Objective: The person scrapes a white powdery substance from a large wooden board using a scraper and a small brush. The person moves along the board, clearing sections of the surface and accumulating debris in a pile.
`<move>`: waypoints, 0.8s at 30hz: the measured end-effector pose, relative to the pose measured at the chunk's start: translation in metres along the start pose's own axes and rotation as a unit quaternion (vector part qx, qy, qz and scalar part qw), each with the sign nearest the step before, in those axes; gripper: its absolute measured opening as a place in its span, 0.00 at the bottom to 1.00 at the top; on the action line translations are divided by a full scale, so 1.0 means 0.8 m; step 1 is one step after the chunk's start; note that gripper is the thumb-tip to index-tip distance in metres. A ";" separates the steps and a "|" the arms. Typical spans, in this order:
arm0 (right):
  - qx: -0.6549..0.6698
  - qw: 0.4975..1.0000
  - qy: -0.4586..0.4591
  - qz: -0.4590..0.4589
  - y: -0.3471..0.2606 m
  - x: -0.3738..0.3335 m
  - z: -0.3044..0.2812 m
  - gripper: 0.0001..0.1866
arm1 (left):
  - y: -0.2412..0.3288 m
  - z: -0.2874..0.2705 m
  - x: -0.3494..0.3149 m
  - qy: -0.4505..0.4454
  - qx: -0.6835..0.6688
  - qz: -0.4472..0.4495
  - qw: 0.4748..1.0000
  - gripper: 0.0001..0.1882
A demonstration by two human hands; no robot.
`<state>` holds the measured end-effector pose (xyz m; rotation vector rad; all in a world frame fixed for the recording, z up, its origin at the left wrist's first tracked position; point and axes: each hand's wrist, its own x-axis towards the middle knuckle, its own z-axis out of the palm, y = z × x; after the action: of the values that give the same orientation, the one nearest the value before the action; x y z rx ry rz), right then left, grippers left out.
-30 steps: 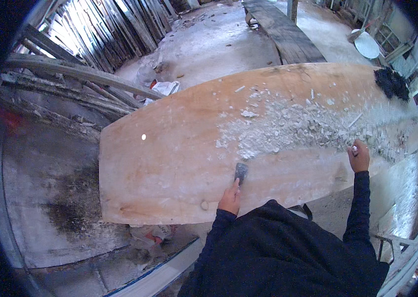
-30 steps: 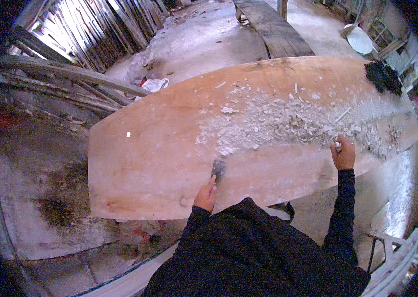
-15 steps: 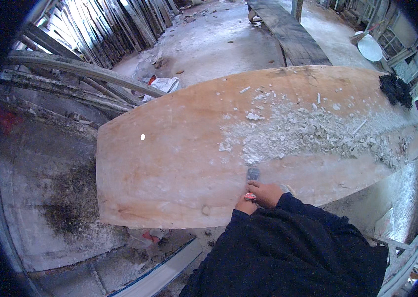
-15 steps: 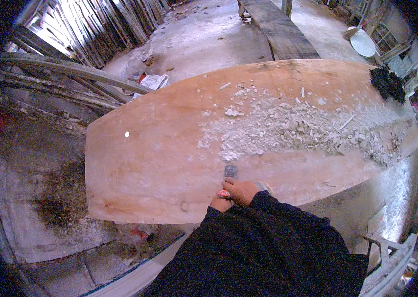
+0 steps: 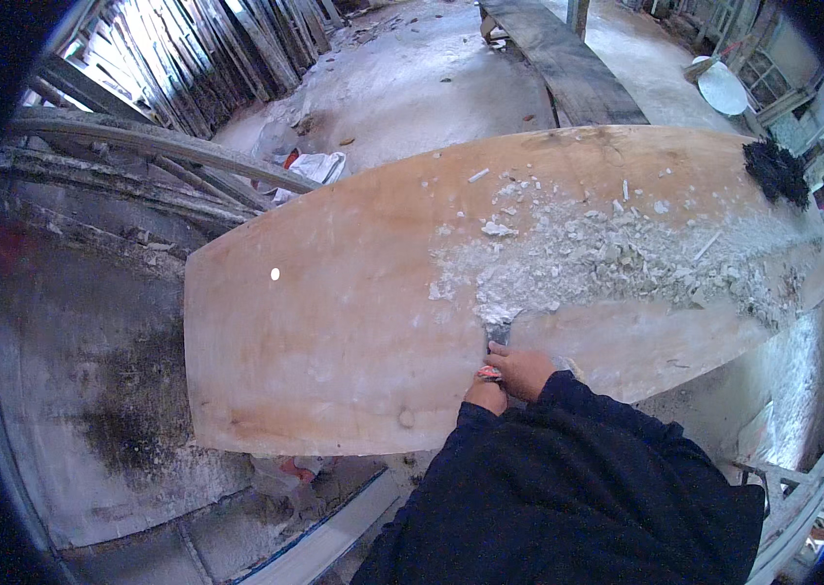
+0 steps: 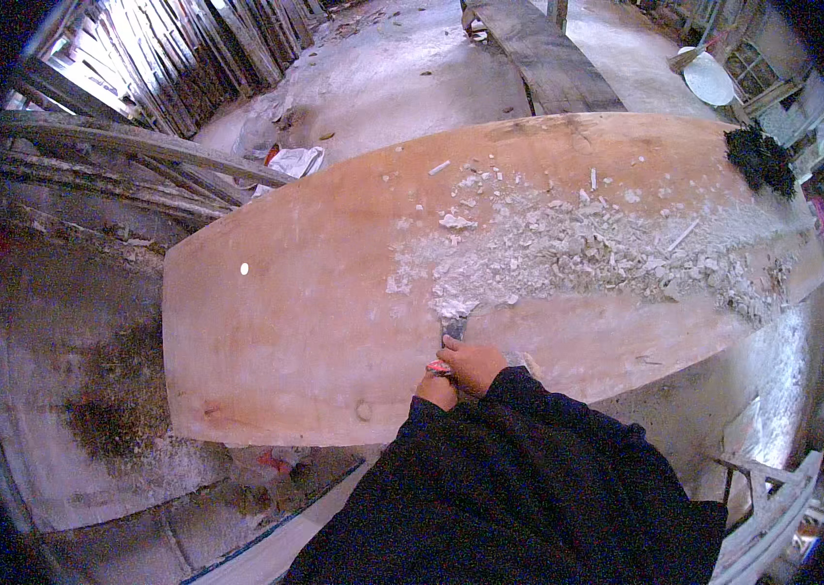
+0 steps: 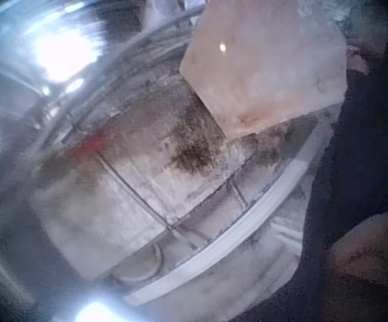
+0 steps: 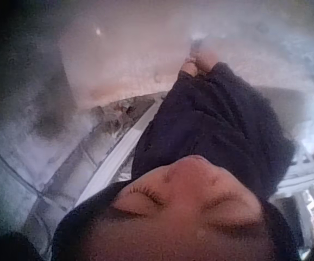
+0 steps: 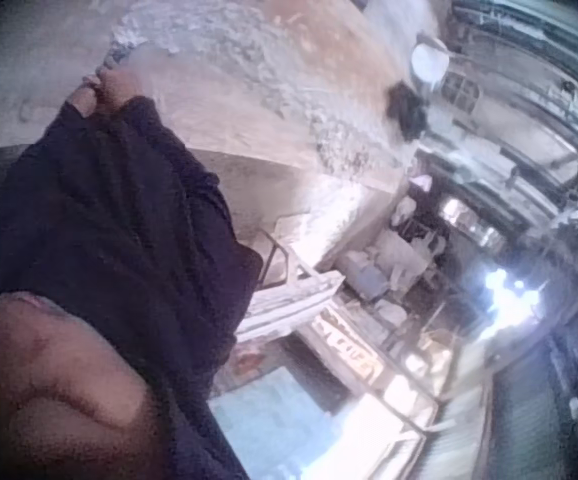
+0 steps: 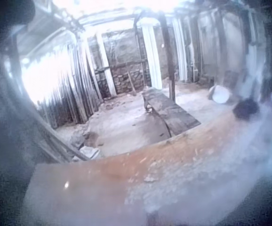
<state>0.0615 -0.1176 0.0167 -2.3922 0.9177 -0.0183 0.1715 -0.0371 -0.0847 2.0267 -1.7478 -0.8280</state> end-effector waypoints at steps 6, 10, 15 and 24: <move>0.035 0.997 0.067 0.008 0.025 0.035 -0.006 0.11 | 0.050 -0.076 0.049 -0.104 0.011 -0.095 0.990 0.13; 0.027 0.995 0.095 0.026 0.007 0.027 -0.016 0.12 | 0.040 -0.086 0.049 -0.082 0.037 -0.027 0.996 0.12; 0.069 0.979 0.175 0.083 -0.005 0.002 -0.033 0.14 | 0.065 -0.091 0.048 -0.038 0.024 0.074 0.996 0.12; 0.148 0.947 0.281 0.051 0.006 -0.044 -0.066 0.10 | 0.089 -0.124 0.018 -0.038 -0.029 0.055 0.997 0.17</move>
<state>0.0206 -0.1251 0.0646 -2.0780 1.1917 -0.7785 0.1792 -0.0763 0.0312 1.8661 -1.8361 -0.9202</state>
